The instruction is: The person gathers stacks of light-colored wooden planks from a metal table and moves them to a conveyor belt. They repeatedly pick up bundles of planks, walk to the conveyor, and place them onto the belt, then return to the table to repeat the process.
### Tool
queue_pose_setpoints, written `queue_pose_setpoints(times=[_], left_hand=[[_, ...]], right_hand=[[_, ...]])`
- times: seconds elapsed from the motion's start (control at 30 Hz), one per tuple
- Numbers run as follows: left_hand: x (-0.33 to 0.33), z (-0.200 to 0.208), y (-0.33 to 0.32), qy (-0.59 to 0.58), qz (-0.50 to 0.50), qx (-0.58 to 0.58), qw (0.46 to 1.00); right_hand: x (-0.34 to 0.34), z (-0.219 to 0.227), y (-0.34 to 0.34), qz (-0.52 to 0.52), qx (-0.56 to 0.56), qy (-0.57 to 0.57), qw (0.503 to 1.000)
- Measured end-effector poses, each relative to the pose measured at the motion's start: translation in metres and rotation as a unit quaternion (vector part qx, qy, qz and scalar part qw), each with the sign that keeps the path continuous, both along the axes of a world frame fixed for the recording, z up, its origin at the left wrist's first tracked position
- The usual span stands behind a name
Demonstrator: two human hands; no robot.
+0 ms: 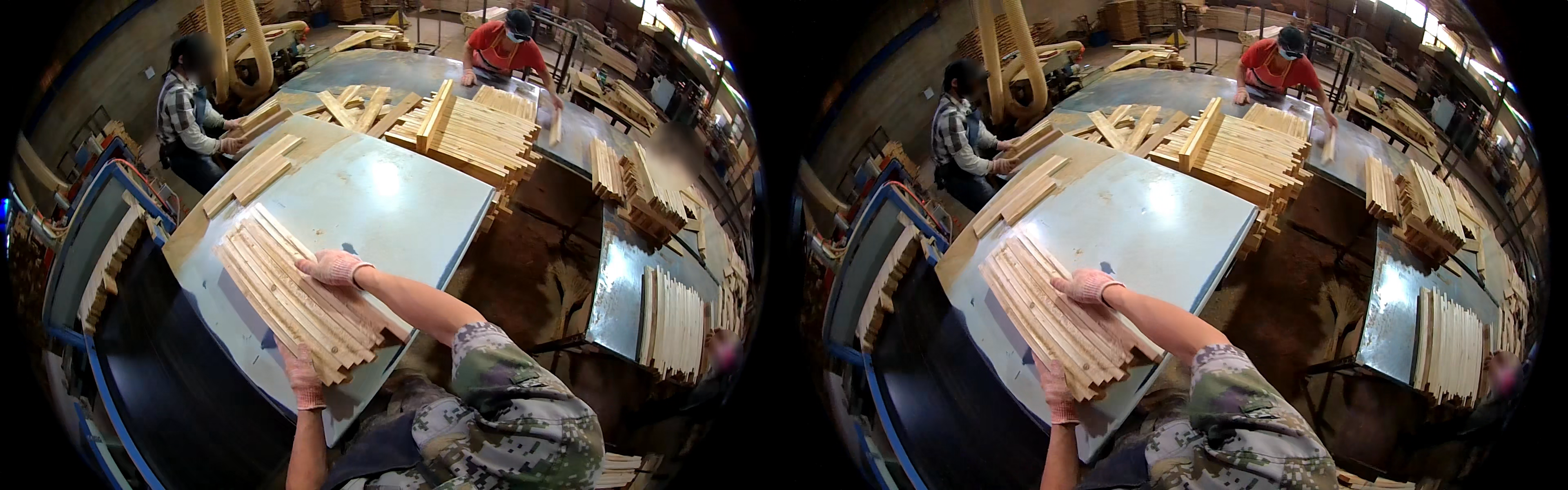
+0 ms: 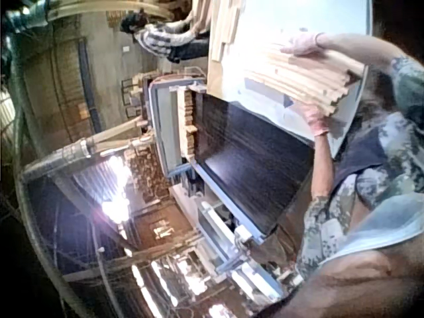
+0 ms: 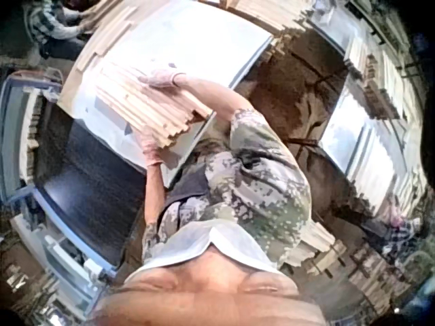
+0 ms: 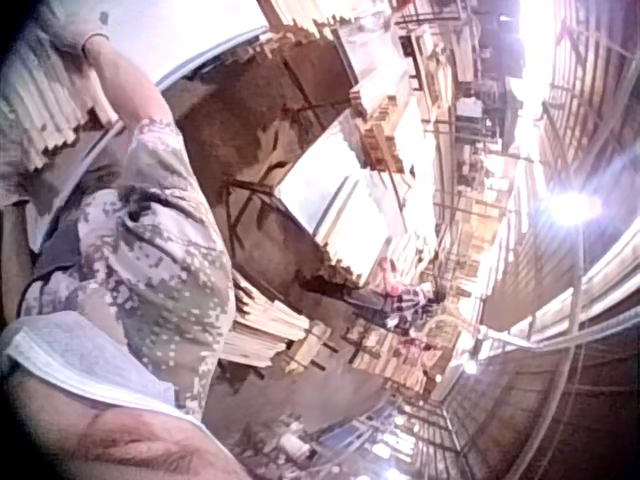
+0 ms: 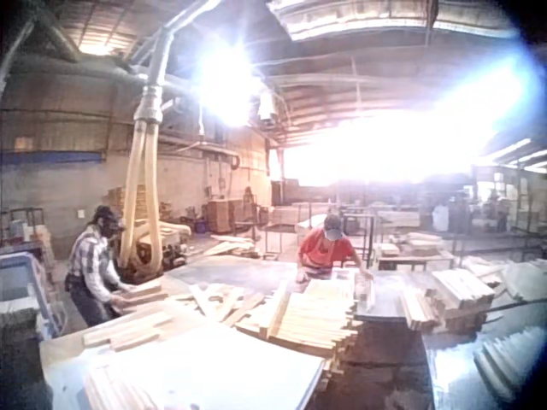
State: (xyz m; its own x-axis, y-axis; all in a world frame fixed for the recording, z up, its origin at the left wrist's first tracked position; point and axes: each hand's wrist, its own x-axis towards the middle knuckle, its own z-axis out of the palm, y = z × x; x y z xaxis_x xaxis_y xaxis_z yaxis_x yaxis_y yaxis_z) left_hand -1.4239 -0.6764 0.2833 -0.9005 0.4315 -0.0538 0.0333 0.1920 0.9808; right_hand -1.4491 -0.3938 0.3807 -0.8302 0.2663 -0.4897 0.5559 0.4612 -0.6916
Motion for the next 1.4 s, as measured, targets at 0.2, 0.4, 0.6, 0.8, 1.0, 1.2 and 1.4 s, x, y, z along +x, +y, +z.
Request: queue_pose_setpoints(times=[0.2,0.4,0.6,0.8,1.0,1.2,1.4], left_hand=[[-0.010,-0.069,-0.059,0.390,-0.009,-0.224,0.893],[0.011,-0.012,-0.038,0.078,0.027,-0.085,0.993],[0.001,0.011,-0.041,0.048,0.016,0.015,0.999],[-0.016,-0.005,-0.053,0.032,0.082,0.037,0.995],[-0.036,0.014,-0.194,0.047,0.065,0.000,0.997],[-0.049,0.005,-0.407,0.135,0.127,-0.026,0.982],[-0.070,0.066,-0.626,0.216,0.138,-0.259,0.931]], right_hand=[[0.013,-0.008,-0.029,0.006,0.010,0.050,0.999],[0.009,-0.036,-0.035,-0.030,0.016,0.113,0.993],[-0.011,-0.059,-0.020,-0.024,-0.103,0.155,0.982],[-0.022,-0.041,-0.066,0.003,-0.068,0.121,0.990],[-0.049,-0.067,-0.177,0.001,-0.125,0.147,0.981],[-0.074,-0.030,-0.405,0.074,-0.227,0.093,0.967],[-0.116,-0.044,-0.613,0.153,-0.260,0.095,0.949]])
